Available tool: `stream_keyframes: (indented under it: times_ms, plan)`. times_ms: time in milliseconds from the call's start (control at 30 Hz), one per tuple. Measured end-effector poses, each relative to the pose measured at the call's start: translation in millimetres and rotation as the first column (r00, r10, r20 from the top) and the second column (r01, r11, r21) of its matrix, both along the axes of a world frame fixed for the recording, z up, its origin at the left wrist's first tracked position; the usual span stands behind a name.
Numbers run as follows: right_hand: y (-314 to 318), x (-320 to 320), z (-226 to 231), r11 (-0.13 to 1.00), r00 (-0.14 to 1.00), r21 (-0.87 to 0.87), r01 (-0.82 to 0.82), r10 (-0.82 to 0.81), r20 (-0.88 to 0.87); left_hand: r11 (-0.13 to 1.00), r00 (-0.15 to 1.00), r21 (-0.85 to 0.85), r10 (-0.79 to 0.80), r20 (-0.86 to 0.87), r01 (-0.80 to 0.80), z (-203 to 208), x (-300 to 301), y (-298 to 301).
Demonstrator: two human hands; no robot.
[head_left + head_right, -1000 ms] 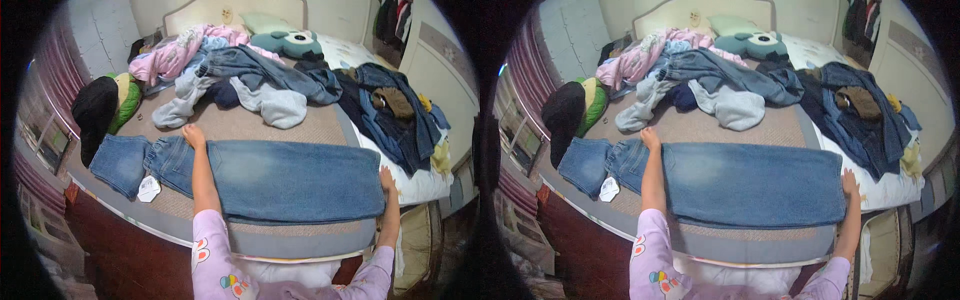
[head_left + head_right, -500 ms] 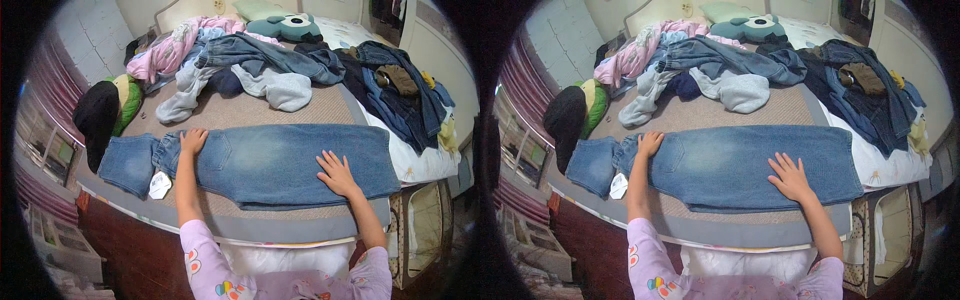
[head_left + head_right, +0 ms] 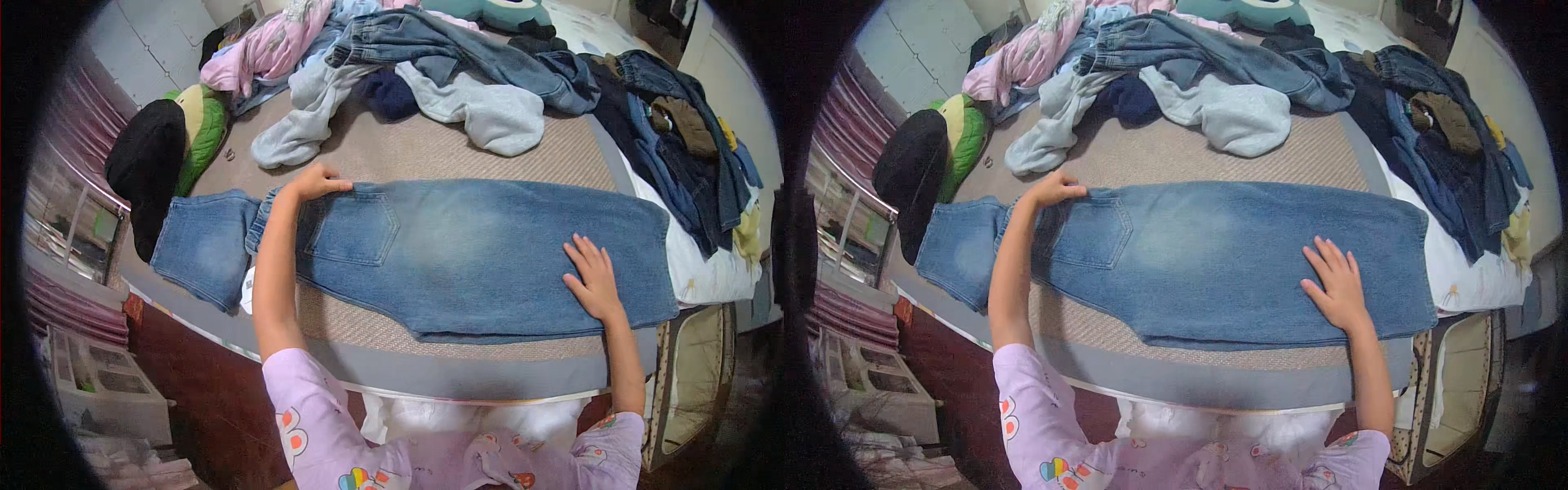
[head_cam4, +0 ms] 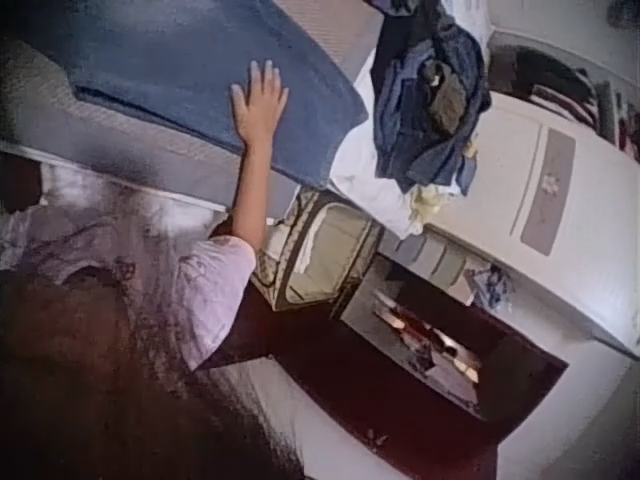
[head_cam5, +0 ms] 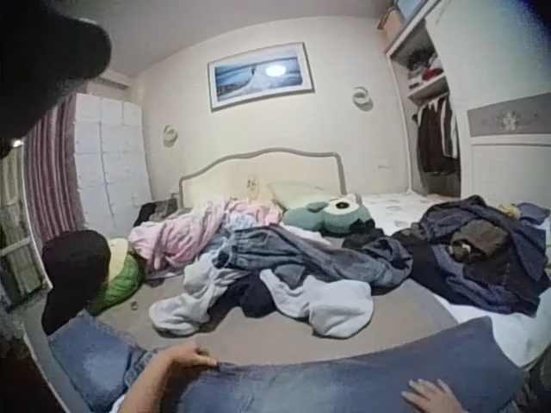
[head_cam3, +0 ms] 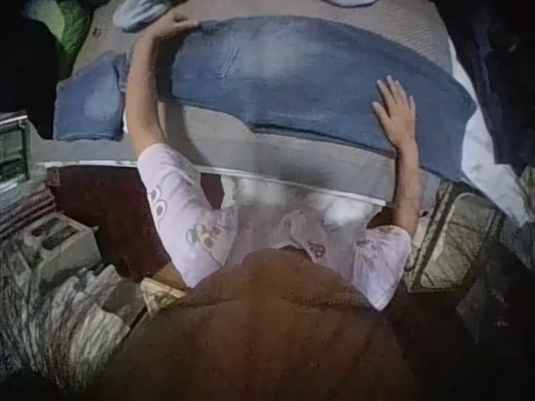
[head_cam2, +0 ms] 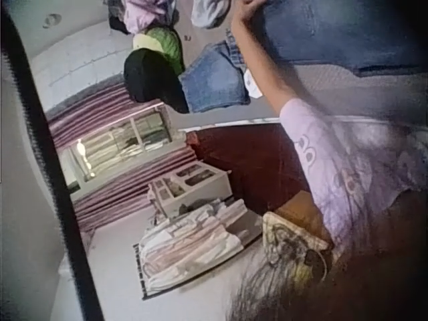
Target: Fold several pairs of jeans on a bed.
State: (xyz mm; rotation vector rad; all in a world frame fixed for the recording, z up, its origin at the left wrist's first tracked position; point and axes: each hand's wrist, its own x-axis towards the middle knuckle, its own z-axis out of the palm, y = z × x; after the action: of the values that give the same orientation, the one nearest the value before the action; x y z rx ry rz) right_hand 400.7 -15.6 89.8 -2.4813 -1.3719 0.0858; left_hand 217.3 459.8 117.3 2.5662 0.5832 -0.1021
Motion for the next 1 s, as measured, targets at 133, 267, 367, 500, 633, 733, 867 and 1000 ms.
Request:
stream_keyframes:
  times_ms: [133, 267, 367, 500, 633, 733, 867, 1000]
  plan:
    - [-0.4, 3.5, 0.0, 1.000, 1.000, -0.003, 0.012, -0.012, 0.006, 0.974, 0.988, 0.215, -0.032, -0.152, 0.065, -2.0, -4.7, 13.1]
    - [0.9, 7.2, -3.1, 1.000, 1.000, 0.012, 0.018, -0.018, -0.006, 0.881, 0.953, 0.458, 0.031, -0.302, 0.117, -8.5, -5.6, 21.9]
    - [0.2, 3.1, -1.7, 0.999, 0.999, 0.030, 0.030, -0.029, -0.026, 0.756, 0.996, 0.653, 0.079, -0.029, -0.041, -29.9, -10.0, 29.6]
    - [-4.0, 2.3, -0.8, 0.998, 0.999, 0.044, 0.041, -0.040, -0.033, 0.569, 0.879, 0.745, 0.474, 0.049, -0.348, -18.4, -9.5, 18.6]
    - [-1.6, 3.8, -4.3, 0.998, 1.000, 0.064, 0.011, -0.010, -0.020, 0.387, 0.883, 0.818, 0.376, 0.281, -0.425, -8.6, -30.6, 10.2]
    - [-3.1, 3.7, -4.4, 0.997, 1.000, 0.077, 0.017, -0.017, 0.003, 0.341, 0.882, 0.832, -0.020, 0.472, -0.437, 3.5, -40.5, -45.8]
    - [-8.3, 4.9, -6.2, 0.995, 0.999, 0.094, 0.038, -0.040, 0.023, 0.863, 0.839, 0.383, 0.081, 0.538, -0.329, -0.9, -79.0, -172.9]
    - [-4.1, 4.3, -11.5, 0.994, 0.998, 0.106, 0.007, -0.014, 0.062, 0.941, 0.801, 0.095, 0.221, 0.557, -0.326, -26.6, -109.7, -263.9]
